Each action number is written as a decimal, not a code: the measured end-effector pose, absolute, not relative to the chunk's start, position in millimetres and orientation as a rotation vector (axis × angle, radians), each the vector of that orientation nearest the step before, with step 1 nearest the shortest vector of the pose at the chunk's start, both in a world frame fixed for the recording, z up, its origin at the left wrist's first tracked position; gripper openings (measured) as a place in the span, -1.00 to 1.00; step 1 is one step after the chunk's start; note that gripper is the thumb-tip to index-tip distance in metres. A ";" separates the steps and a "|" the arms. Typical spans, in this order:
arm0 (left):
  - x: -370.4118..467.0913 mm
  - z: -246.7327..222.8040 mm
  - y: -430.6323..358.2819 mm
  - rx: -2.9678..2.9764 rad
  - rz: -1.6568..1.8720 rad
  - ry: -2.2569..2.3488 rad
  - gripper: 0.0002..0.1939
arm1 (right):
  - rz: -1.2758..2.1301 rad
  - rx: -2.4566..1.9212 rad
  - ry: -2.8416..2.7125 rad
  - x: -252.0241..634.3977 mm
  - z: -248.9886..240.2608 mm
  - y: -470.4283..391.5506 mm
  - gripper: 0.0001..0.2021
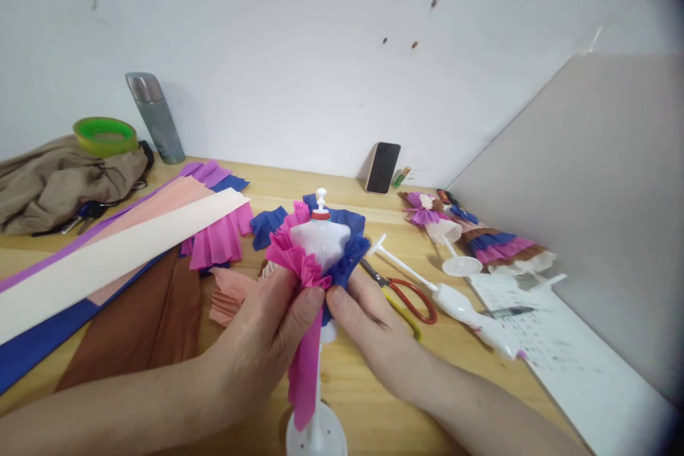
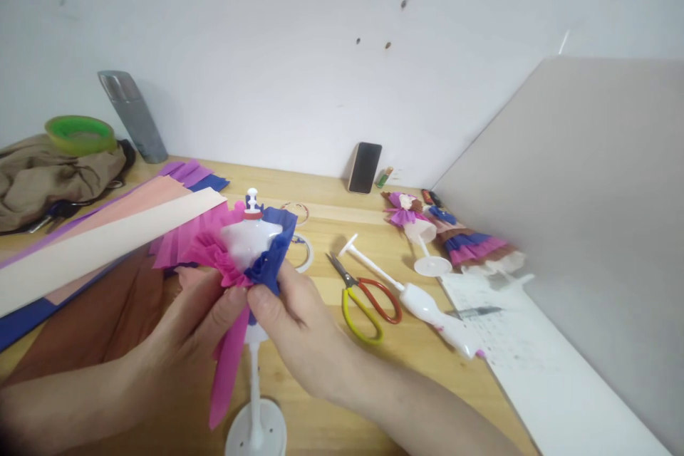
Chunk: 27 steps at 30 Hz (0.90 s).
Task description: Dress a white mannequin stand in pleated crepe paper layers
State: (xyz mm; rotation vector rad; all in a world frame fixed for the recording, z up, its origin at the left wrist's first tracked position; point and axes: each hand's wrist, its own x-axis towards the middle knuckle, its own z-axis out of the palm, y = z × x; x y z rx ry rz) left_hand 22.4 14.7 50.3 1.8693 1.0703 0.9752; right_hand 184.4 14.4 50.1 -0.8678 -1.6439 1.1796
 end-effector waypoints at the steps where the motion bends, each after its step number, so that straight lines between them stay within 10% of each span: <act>1: 22.9 50.0 14.5 1.840 0.999 1.081 -0.75 | 1.150 -0.896 -1.657 183.6 50.2 14.1 -0.58; 27: 27.1 49.1 22.8 1.850 0.966 1.186 -0.70 | 1.284 -1.034 -1.611 188.4 57.3 30.6 -0.46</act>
